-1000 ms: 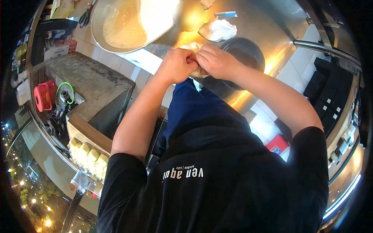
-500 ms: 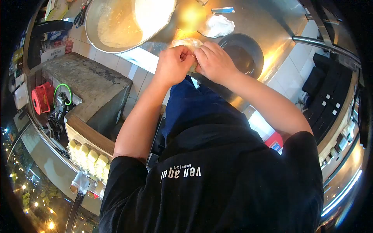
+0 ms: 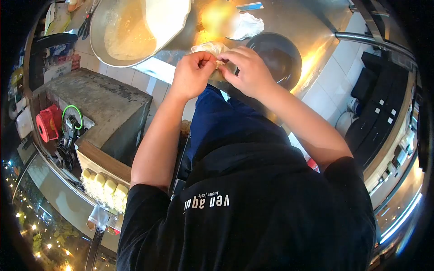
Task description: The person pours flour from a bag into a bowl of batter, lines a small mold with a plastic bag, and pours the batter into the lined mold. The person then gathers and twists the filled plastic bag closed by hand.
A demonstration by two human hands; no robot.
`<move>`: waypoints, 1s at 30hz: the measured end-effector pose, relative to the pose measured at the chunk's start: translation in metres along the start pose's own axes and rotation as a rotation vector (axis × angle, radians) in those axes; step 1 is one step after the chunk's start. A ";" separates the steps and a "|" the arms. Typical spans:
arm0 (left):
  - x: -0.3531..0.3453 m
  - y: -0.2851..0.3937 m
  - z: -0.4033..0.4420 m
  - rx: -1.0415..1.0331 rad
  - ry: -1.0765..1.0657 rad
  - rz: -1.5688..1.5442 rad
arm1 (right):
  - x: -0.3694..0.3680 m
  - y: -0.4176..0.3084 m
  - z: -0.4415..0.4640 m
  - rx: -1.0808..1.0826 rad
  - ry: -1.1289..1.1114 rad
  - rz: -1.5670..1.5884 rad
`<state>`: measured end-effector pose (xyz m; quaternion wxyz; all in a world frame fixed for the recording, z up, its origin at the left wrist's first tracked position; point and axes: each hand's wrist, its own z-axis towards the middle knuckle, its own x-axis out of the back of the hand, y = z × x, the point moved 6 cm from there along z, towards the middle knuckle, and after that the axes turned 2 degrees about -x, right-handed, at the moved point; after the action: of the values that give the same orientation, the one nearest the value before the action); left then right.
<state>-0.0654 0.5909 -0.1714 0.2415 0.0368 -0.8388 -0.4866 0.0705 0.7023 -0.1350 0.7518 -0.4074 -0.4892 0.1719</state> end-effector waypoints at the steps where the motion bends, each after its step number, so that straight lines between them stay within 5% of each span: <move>1: 0.001 0.001 0.000 -0.006 0.017 0.003 | -0.002 0.001 0.000 -0.002 0.003 0.000; 9: 0.007 0.019 -0.013 -0.141 0.096 -0.007 | -0.007 0.013 0.002 -0.116 -0.024 0.059; 15: 0.019 0.074 -0.029 -0.590 0.284 0.542 | -0.005 0.021 -0.001 -0.247 -0.029 0.231; 17: 0.017 0.073 -0.023 -0.652 0.187 0.699 | -0.004 0.023 0.001 -0.333 -0.043 0.254; 21: 0.023 0.086 -0.019 -0.690 0.188 0.738 | -0.014 0.047 0.004 -0.505 0.000 0.453; 24: 0.022 0.088 -0.011 -0.684 0.126 0.631 | -0.017 0.049 0.016 -0.513 -0.087 0.511; 26: 0.025 0.079 -0.001 -0.479 0.021 0.346 | -0.024 0.057 0.021 -0.489 -0.082 0.536; 30: 0.019 0.076 -0.001 -0.506 0.072 0.367 | -0.025 0.055 0.026 -0.497 -0.139 0.586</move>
<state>-0.0685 0.6241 -0.1009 0.3562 -0.1591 -0.6748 -0.6265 0.0441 0.7308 -0.1878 0.5145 -0.6868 -0.4285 0.2827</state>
